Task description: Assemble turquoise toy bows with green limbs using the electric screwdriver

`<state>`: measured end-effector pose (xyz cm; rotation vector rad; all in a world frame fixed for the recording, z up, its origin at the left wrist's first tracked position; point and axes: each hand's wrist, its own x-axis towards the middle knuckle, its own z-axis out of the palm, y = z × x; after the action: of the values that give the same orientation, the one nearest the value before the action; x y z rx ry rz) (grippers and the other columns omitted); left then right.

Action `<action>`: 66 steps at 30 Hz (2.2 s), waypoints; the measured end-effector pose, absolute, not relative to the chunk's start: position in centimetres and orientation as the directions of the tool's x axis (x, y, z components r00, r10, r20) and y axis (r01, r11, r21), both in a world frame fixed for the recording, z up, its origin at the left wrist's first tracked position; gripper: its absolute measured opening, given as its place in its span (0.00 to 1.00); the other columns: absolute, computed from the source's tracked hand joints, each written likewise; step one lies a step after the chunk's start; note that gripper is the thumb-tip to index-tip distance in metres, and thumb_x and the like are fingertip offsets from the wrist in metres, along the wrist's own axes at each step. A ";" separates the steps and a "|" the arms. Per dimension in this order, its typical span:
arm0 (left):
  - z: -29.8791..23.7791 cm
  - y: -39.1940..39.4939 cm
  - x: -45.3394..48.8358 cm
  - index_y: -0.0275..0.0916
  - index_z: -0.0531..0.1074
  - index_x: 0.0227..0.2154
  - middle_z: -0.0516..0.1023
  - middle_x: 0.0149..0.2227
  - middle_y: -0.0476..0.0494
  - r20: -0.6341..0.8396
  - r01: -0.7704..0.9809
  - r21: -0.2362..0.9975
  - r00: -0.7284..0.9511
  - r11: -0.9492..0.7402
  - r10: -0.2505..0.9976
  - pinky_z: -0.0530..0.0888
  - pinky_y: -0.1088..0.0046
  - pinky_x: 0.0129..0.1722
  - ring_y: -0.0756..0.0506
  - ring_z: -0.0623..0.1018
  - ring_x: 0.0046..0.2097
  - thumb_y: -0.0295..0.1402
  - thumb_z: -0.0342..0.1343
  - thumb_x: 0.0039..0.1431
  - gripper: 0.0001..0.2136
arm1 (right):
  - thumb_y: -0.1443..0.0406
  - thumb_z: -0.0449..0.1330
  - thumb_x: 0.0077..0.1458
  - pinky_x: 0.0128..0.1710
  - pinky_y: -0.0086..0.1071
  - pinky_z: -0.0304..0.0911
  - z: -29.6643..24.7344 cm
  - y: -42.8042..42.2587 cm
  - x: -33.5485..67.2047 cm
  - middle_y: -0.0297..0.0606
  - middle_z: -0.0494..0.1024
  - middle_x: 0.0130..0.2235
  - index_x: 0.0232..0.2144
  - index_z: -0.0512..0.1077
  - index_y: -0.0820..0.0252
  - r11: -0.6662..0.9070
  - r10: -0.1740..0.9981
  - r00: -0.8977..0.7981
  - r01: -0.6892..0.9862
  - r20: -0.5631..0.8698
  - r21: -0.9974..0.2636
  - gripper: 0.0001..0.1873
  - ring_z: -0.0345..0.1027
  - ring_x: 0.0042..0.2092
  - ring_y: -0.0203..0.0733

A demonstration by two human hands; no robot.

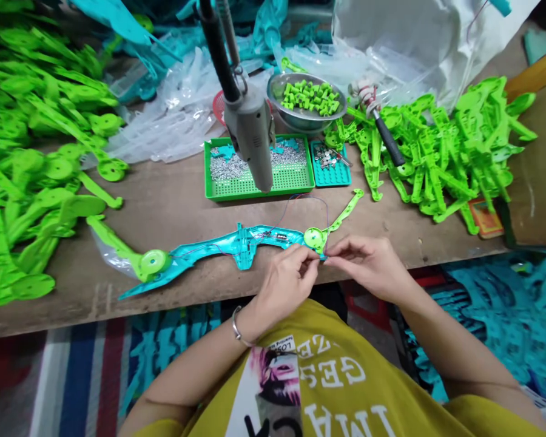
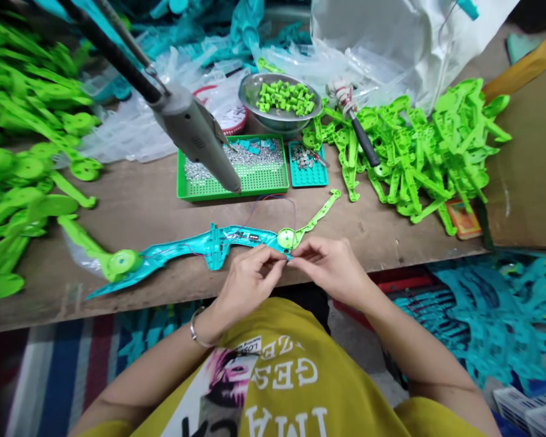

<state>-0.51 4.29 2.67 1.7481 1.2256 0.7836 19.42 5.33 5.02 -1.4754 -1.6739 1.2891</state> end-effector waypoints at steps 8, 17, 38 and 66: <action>3.7 5.6 1.1 0.39 0.71 0.37 0.76 0.35 0.45 0.211 0.457 0.802 0.385 -0.385 0.898 0.73 0.72 0.35 0.47 0.77 0.36 0.23 0.52 0.64 0.06 | 0.69 0.60 0.59 0.36 0.32 0.69 5.0 5.7 19.9 0.37 0.84 0.35 0.36 0.75 0.56 0.312 0.927 -0.374 0.700 0.043 -0.642 0.04 0.79 0.36 0.42; 1.3 5.6 3.5 0.35 0.63 0.52 0.75 0.46 0.34 0.317 0.593 0.665 0.327 -0.454 0.890 0.74 0.58 0.48 0.37 0.76 0.49 0.35 0.59 0.63 0.18 | 0.65 0.65 0.51 0.36 0.33 0.67 1.9 13.4 24.2 0.39 0.84 0.33 0.33 0.80 0.61 -0.017 0.958 -0.208 0.648 -0.198 -0.762 0.07 0.77 0.35 0.42; -0.7 6.5 3.2 0.35 0.68 0.56 0.69 0.56 0.30 0.054 0.663 0.385 0.678 -0.642 0.733 0.68 0.54 0.56 0.34 0.68 0.57 0.40 0.60 0.62 0.23 | 0.61 0.64 0.56 0.35 0.30 0.62 1.1 17.6 24.0 0.36 0.83 0.33 0.32 0.80 0.62 0.228 0.619 -0.692 0.611 -0.371 -0.759 0.09 0.72 0.34 0.37; -0.7 5.8 3.9 0.35 0.57 0.66 0.66 0.56 0.32 -0.001 0.746 0.231 0.643 -0.625 0.766 0.64 0.56 0.64 0.33 0.66 0.60 0.47 0.65 0.57 0.40 | 0.65 0.62 0.58 0.30 0.31 0.51 4.1 17.3 21.2 0.37 0.85 0.35 0.38 0.83 0.53 0.555 0.622 -0.651 0.758 -0.434 -0.342 0.09 0.75 0.36 0.42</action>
<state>3.90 5.84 -0.68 2.6523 1.2373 0.1438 21.21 17.27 4.07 -1.3613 -2.9973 0.8814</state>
